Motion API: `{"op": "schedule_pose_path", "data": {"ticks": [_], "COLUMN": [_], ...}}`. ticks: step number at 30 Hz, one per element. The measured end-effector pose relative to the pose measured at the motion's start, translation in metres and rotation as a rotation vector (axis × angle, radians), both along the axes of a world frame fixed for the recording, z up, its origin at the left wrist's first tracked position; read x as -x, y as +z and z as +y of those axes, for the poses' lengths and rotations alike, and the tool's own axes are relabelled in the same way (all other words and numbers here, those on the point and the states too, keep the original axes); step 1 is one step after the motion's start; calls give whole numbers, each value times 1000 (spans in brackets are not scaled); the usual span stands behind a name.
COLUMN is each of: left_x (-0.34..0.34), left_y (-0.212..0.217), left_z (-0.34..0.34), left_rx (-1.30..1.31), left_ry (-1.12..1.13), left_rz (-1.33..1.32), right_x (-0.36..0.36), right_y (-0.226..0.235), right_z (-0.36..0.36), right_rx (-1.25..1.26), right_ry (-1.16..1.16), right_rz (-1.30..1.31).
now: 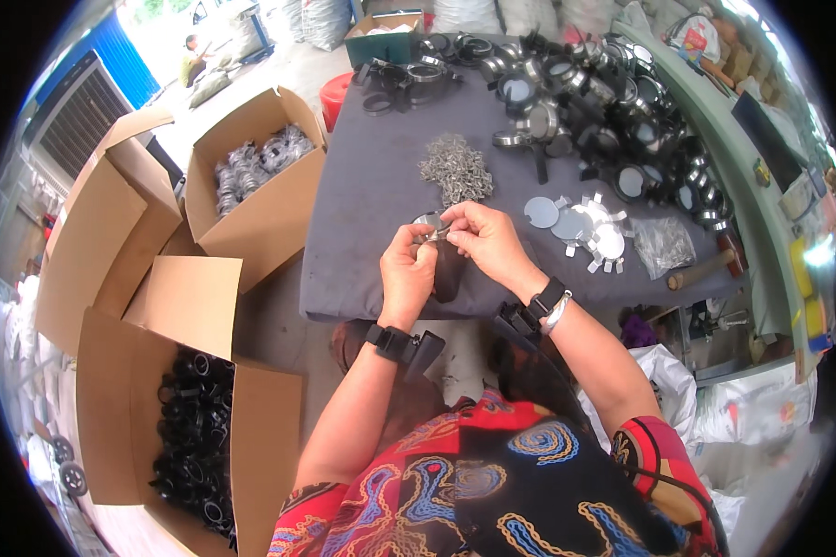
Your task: Assembling rubber seals and plastic frames for gas masks or industrial masks.
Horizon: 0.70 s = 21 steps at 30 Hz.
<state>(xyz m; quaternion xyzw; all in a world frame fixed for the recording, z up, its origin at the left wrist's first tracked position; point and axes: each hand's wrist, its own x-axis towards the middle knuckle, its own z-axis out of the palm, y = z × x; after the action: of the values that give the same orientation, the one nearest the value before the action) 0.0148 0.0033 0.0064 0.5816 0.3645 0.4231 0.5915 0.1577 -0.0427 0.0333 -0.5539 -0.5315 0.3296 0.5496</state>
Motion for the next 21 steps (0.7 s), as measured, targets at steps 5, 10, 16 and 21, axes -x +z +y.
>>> {"op": "schedule_pose_path", "data": {"ticks": [5,10,16,21], "left_x": [0,3,4,5], "left_y": [0,-6,-6,-4], "left_z": [1,7,9,7], "left_rx": [-10,-11,44,77], "left_ry": [-9,-33,-55,-79], "left_rz": [-4,-53,-85,-75], "right_x": [-11,-8,-8,-15], "right_y": [-4,5,4,2], "right_z": [6,5,7,10], "right_rx": [-78,-148,-190,-199], "right_ry": [79,99,67,149], "right_rz": [-24,-216,-266,-279]}}
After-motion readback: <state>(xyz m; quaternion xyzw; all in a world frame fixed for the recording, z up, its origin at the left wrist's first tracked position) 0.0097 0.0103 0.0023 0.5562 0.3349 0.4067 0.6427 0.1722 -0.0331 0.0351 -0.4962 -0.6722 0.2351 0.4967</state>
